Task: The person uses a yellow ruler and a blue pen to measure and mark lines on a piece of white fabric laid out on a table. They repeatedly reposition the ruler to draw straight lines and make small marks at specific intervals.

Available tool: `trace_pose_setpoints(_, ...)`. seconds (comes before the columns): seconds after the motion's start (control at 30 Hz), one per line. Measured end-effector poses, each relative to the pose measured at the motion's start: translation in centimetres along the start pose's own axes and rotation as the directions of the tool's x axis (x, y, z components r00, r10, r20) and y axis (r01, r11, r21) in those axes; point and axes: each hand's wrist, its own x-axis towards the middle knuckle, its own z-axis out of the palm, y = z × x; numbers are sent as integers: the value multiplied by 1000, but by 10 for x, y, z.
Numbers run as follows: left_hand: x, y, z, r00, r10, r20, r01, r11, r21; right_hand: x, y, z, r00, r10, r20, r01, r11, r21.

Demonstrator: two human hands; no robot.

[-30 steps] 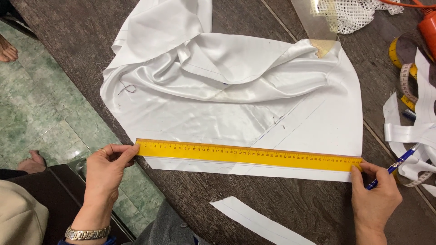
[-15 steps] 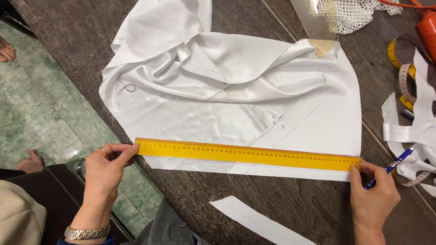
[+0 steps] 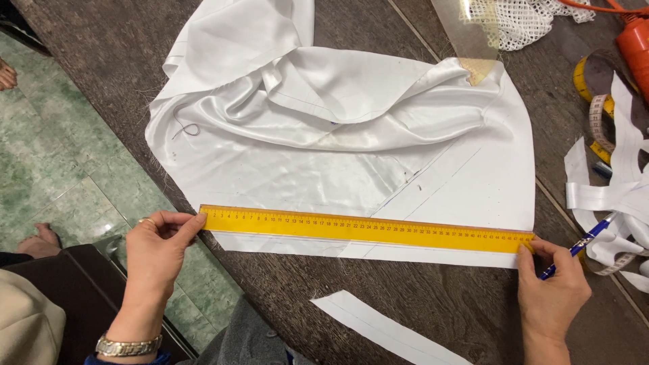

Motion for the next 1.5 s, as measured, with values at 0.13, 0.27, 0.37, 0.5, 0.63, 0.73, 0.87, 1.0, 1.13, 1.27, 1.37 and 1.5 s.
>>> trace_pose_setpoints(0.13, -16, 14, -1, 917, 395, 43, -353, 759, 547, -1, 16, 4, 999, -45, -3, 44, 995, -87)
trace_pose_setpoints(0.27, -27, 8, 5, 656, 681, 326, -628, 253, 736, 3, 8, 2, 999, -37, -5, 36, 995, -92)
trace_pose_setpoints(0.37, -41, 11, 10, 595, 677, 433, -636, 67, 768, 6, -2, -2, 1000, -12, -7, 11, 998, -66)
trace_pose_setpoints(0.5, -53, 17, 15, 542, 643, 541, -672, -55, 739, 9, -11, -4, 1000, 16, 22, -16, 1000, -24)
trace_pose_setpoints(0.63, -52, 11, 16, 520, 602, 606, -683, -134, 718, 9, -12, -6, 1000, 8, 20, -8, 1000, -25)
trace_pose_setpoints(0.73, -51, 9, 17, 540, 566, 623, -654, -183, 734, 10, -11, -4, 999, 35, 19, -35, 999, -10)
trace_pose_setpoints(0.87, -51, 8, 20, 528, 573, 627, -659, -189, 728, 9, -4, -4, 999, 33, 17, -33, 999, -10)
trace_pose_setpoints(1.0, -50, 6, 20, 549, 565, 616, -710, -74, 700, 11, -8, -9, 991, 126, 35, -128, 990, 63)
trace_pose_setpoints(1.13, -52, 2, 24, 557, 577, 598, -702, -58, 710, 21, -90, -12, 995, 21, -101, 10, 955, 295)
trace_pose_setpoints(1.27, -53, 2, 26, 614, 478, 628, -706, -24, 708, 31, -193, -1, 981, -3, 196, -110, 822, 559)
trace_pose_setpoints(1.37, -56, 11, 27, 675, 333, 658, -702, 18, 711, 32, -256, 21, 893, -103, 438, -251, 693, 675)
trace_pose_setpoints(1.5, -55, 5, 29, 696, 283, 660, -700, 61, 711, 35, -307, 60, 709, -377, 596, -337, 562, 756)
